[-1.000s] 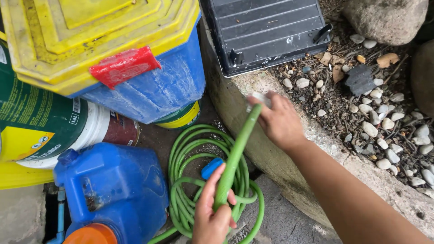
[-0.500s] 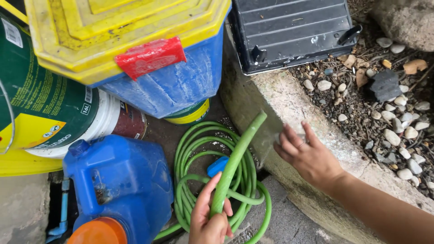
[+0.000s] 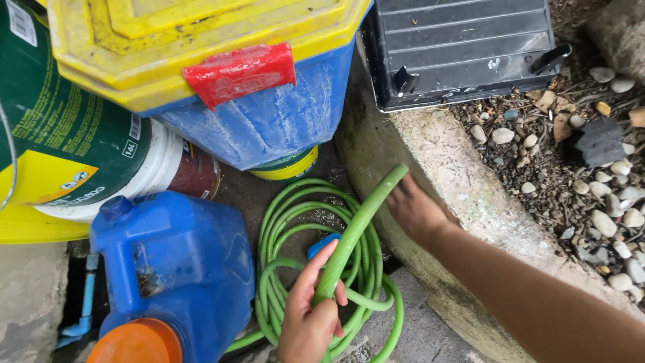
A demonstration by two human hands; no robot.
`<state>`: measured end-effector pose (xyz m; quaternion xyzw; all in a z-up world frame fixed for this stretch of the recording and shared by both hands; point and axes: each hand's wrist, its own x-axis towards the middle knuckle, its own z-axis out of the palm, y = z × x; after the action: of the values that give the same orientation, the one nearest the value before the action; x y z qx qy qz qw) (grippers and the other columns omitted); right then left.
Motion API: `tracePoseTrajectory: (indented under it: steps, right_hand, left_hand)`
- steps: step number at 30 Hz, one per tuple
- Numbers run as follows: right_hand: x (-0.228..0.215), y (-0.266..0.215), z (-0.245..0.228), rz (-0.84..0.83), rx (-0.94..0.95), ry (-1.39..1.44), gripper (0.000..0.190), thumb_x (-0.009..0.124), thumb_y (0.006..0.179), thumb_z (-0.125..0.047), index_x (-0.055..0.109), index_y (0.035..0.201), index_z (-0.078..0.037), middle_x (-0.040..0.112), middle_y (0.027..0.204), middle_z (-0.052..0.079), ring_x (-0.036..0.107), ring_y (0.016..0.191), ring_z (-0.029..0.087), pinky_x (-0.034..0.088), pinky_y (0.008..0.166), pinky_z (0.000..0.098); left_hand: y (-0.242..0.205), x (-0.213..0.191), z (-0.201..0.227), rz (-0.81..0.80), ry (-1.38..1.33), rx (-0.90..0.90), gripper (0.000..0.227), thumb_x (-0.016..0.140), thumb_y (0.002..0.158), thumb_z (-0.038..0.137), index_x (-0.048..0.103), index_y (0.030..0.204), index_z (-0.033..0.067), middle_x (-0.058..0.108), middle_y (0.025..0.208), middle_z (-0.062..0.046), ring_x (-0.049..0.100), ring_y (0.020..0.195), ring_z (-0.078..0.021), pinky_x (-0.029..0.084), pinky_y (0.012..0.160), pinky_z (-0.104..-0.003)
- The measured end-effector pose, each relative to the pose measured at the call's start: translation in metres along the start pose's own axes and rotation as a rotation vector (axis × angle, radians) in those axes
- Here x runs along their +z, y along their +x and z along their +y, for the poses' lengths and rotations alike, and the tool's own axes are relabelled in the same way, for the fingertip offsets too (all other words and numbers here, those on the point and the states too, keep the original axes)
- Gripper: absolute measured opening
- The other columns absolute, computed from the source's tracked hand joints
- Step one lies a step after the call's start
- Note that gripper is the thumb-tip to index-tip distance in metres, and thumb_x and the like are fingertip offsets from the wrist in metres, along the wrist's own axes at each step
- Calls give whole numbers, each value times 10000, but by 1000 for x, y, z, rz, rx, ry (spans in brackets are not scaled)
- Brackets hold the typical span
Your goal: Scrubbing a green garden hose with a brush in an outdoor utility area.
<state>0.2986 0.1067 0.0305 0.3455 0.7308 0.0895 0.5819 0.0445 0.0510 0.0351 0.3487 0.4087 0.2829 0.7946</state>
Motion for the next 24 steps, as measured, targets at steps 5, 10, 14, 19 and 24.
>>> tracePoseTrajectory:
  steps: [5,10,14,19,24]
  right_hand:
    - [71,-1,-91,13,-170,4,564,624,1005,-380,545,1461,-57,397,1550,255,312,1467,455,155,1205,651]
    - [54,8,-68,-32,-222,5,575,702,976,-275,514,1478,-67,330,1595,252,258,1491,445,132,1218,645]
    - [-29,7,30,-85,-55,37,752,757,929,-290,383,1556,-111,226,1641,267,200,1508,463,128,1198,652]
    - [-8,54,21,89,221,158,704,629,973,-381,333,1553,-111,220,1624,235,189,1498,413,104,1215,640]
    - [54,53,-90,-67,-153,32,707,671,985,-345,400,1549,-16,243,1636,304,213,1496,484,108,1195,648]
  left_hand:
    - [-3,-8,-12,24,19,-1,866,408,729,-117,475,1542,171,596,807,-56,459,456,-94,468,423,-272]
    - [-7,-17,-13,49,33,-30,893,404,712,-127,484,1548,177,600,814,-58,475,470,-101,490,427,-285]
    - [-11,-24,-14,76,49,-66,923,412,709,-125,473,1565,213,603,796,-53,471,450,-110,479,408,-289]
    - [-9,-31,-28,82,13,-50,899,409,707,-122,476,1541,205,600,794,-47,479,468,-107,478,401,-301]
    - [-18,-28,-24,124,-24,-159,940,392,656,-124,521,1522,218,583,724,-64,469,406,-137,458,392,-304]
